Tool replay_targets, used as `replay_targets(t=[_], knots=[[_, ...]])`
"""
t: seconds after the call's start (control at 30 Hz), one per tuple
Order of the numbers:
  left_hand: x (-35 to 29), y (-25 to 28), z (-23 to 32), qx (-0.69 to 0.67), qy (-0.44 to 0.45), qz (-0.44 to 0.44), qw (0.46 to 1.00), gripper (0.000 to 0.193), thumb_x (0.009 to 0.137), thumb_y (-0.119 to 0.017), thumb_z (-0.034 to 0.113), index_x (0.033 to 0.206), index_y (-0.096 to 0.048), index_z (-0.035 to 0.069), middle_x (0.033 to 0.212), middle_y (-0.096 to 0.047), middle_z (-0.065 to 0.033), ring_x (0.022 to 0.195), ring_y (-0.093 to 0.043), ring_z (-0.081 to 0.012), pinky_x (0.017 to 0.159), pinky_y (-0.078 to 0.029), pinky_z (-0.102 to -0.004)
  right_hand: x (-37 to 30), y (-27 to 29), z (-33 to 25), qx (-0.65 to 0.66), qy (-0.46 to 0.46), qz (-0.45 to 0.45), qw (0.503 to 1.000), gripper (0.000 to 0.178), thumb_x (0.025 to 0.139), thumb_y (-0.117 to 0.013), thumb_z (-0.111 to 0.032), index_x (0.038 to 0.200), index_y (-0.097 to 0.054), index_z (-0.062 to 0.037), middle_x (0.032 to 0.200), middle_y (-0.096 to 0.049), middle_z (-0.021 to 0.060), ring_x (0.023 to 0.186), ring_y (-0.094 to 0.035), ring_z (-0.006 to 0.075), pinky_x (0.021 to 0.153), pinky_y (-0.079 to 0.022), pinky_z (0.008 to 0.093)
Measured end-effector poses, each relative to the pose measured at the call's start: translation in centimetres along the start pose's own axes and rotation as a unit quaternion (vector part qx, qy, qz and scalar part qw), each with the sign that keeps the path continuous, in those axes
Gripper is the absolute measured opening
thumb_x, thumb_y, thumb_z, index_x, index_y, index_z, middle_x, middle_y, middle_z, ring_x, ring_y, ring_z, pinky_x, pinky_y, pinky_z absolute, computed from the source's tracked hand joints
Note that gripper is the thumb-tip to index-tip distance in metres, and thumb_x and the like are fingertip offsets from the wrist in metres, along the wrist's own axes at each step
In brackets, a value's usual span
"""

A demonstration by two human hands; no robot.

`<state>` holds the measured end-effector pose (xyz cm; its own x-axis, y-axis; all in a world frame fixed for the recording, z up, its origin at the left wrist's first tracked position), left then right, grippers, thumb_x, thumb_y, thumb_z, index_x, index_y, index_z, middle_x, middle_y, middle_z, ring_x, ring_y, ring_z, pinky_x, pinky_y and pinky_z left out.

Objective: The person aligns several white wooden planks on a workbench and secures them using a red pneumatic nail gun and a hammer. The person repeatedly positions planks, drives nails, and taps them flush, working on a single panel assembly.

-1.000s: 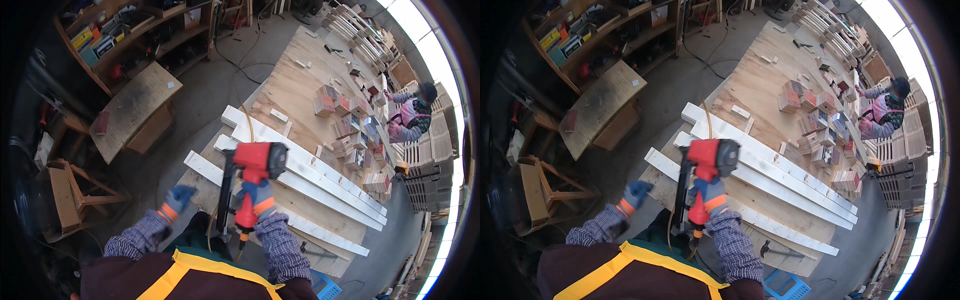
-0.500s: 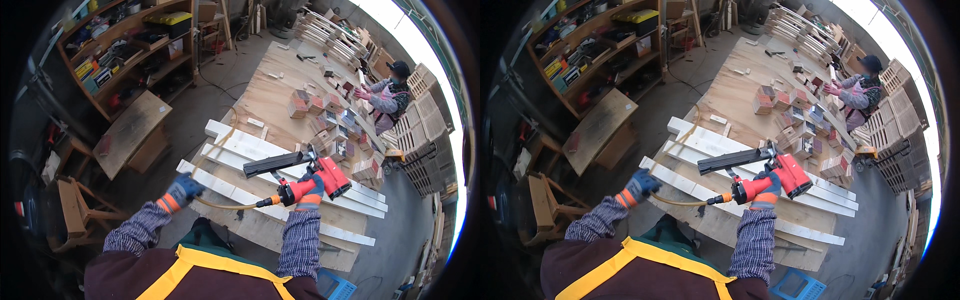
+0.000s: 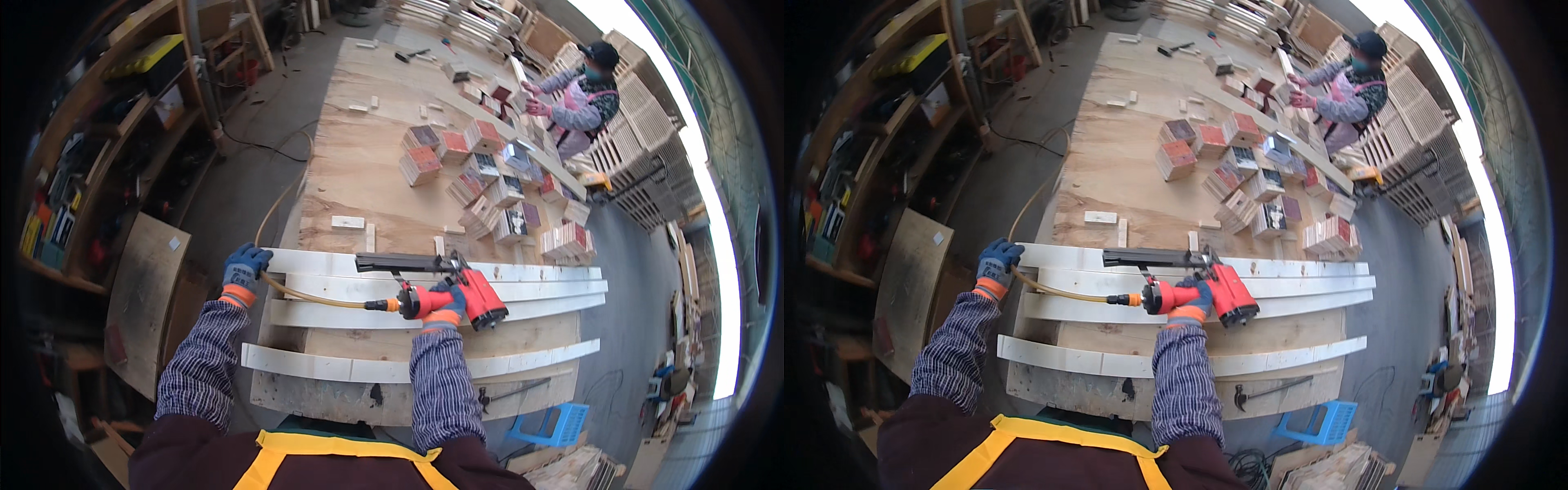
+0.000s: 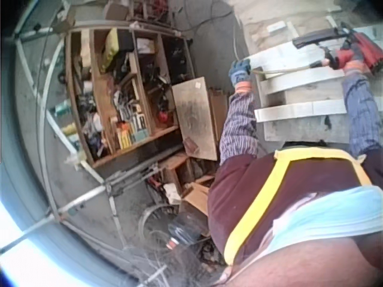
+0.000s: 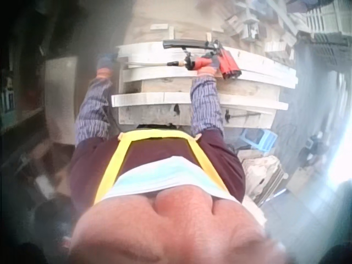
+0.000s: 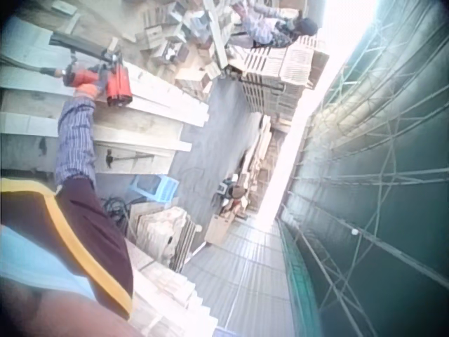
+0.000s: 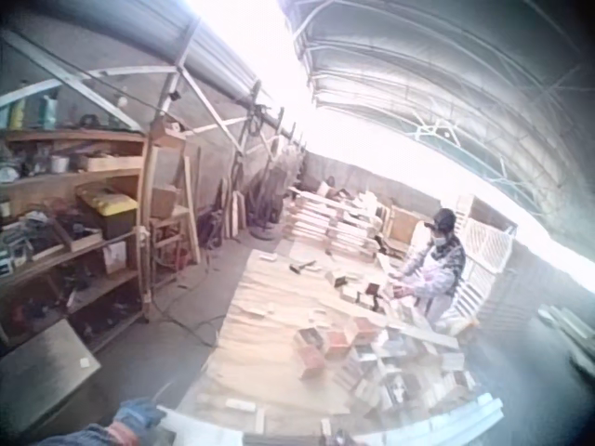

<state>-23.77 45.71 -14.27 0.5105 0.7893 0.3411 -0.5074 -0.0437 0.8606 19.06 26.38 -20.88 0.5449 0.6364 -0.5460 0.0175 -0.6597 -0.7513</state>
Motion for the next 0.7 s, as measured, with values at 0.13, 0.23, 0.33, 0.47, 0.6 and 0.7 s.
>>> replay_targets(t=[0.13,0.23,0.33,0.47,0.6,0.7], knots=[[-0.7,-2.2,-0.4,0.034,-0.026,-0.063,0.997,0.042,0.073,-0.065,0.002,0.113,-0.065,0.012,0.107,-0.064,-0.0119,0.099,-0.060,-0.0327,0.088,-0.050,-0.0400,2.0,0.7,1.5,-0.016,0.023,0.051,0.998,0.017,0.079,-0.062,-0.016,0.087,-0.055,-0.0028,0.074,-0.057,0.0064,0.067,-0.055,0.0226,0.067,-0.050,0.0366],[-3.0,-0.9,0.5,0.006,-0.009,-0.014,1.000,0.052,0.072,-0.065,0.006,0.124,-0.059,0.009,0.126,-0.058,-0.0167,0.114,-0.056,-0.0370,0.098,-0.046,-0.0434,1.6,2.3,2.2,-0.092,0.059,0.124,0.986,0.019,0.083,-0.066,-0.021,0.086,-0.059,-0.0033,0.077,-0.061,0.0084,0.074,-0.061,0.0250,0.069,-0.054,0.0409],[-6.8,1.1,2.3,-0.024,-0.010,0.008,1.000,0.058,0.075,-0.066,0.011,0.130,-0.052,0.001,0.127,-0.055,-0.0229,0.116,-0.053,-0.0421,0.099,-0.044,-0.0464,0.2,4.3,1.8,-0.207,0.040,0.201,0.957,0.023,0.088,-0.067,-0.030,0.086,-0.061,-0.0076,0.076,-0.061,0.0098,0.079,-0.064,0.0274,0.066,-0.057,0.0483],[-14.7,0.8,8.6,-0.024,-0.078,-0.108,0.991,0.066,0.075,-0.072,0.024,0.134,-0.049,0.004,0.130,-0.053,-0.0217,0.120,-0.050,-0.0413,0.103,-0.040,-0.0499,-1.4,3.8,1.2,-0.286,-0.225,-0.087,0.927,0.024,0.092,-0.056,-0.039,0.085,-0.050,-0.0166,0.070,-0.053,0.0071,0.058,-0.052,0.0224,0.044,-0.038,0.0368],[-19.6,-3.1,13.3,0.044,-0.106,-0.273,0.955,0.095,0.062,-0.082,0.043,0.140,-0.041,0.007,0.140,-0.044,-0.0194,0.130,-0.039,-0.0408,0.110,-0.028,-0.0532,-6.5,5.8,-0.8,-0.108,-0.332,-0.127,0.929,0.029,0.085,-0.047,-0.050,0.083,-0.050,-0.0204,0.070,-0.047,0.0032,0.055,-0.041,0.0231,0.044,-0.028,0.0398],[-19.7,-6.6,13.6,0.102,-0.077,-0.321,0.939,0.104,0.055,-0.085,0.047,0.139,-0.039,0.008,0.137,-0.045,-0.0165,0.128,-0.042,-0.0339,0.110,-0.027,-0.0533,-14.1,13.1,-2.6,-0.183,-0.254,-0.015,0.950,0.013,0.088,-0.065,-0.025,0.097,-0.060,-0.0166,0.072,-0.062,0.0064,0.050,-0.054,0.0180,0.041,-0.040,0.0331]])
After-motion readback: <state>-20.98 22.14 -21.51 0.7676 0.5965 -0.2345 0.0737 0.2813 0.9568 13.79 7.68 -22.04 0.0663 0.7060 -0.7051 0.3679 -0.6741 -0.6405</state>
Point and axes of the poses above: each hand's wrist, its own x-axis towards the middle knuckle, its own y-axis out of the back of the hand, z = x × y, the point moved 5 cm from there along x, towards the middle knuckle
